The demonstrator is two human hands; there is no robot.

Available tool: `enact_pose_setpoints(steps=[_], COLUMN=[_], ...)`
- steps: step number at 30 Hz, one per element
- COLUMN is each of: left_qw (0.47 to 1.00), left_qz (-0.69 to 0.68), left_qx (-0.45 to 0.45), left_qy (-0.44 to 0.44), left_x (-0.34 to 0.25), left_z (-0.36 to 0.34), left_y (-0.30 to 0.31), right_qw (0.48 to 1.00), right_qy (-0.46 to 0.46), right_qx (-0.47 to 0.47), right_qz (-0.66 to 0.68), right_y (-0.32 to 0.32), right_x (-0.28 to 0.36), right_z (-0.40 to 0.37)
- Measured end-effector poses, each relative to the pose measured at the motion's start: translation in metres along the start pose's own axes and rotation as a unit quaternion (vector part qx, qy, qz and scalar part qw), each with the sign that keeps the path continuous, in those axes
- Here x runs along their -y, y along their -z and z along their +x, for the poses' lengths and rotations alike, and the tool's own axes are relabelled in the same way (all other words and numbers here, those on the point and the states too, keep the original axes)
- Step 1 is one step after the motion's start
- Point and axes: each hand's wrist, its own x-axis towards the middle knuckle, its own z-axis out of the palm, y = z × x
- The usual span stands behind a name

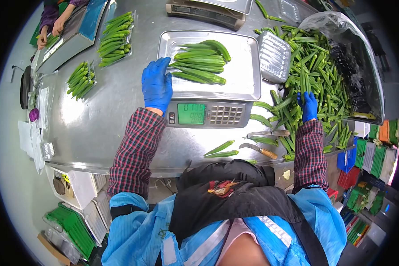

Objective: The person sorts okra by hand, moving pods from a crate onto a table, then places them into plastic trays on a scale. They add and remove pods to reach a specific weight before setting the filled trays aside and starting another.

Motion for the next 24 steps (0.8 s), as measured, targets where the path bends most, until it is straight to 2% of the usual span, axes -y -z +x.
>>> enact_pose_setpoints(steps=[2,4,10,12,16,18,20,22,24], left_qw=[1.0,1.0,0.998,0.996,0.998,0.997,0.995,0.976,0.972], left_qz=[-0.008,0.005,0.02,0.023,0.014,-0.073,-0.097,-0.211,-0.229], left_qx=[0.028,0.004,0.062,0.08,0.049,0.011,-0.001,-0.002,0.001], left_qy=[0.011,-0.012,-0.002,-0.017,-0.021,-0.014,-0.015,0.057,0.057], left_x=[0.001,0.004,0.016,0.02,0.017,0.018,0.02,0.019,0.021], left_z=[0.006,0.01,0.022,0.026,0.036,0.042,0.048,0.052,0.056], left_y=[0.004,0.0,-0.008,-0.01,-0.001,0.003,0.006,0.009,0.008], right_qw=[1.0,1.0,1.0,0.999,1.0,1.0,0.999,0.999,1.0], right_qy=[-0.001,0.002,-0.01,-0.017,-0.011,-0.021,-0.021,-0.02,-0.012], right_qx=[0.008,0.003,-0.001,0.031,0.016,0.016,0.024,0.031,0.028], right_qz=[-0.005,-0.005,0.018,-0.023,0.005,-0.01,-0.007,-0.006,-0.001], right_y=[-0.001,-0.011,-0.021,-0.02,-0.024,-0.023,-0.023,-0.02,-0.023], right_x=[0.0,0.007,0.002,-0.001,-0.002,-0.004,-0.006,-0.01,-0.007], right_z=[-0.002,-0.008,-0.005,-0.003,-0.007,-0.006,-0.004,-0.001,-0.006])
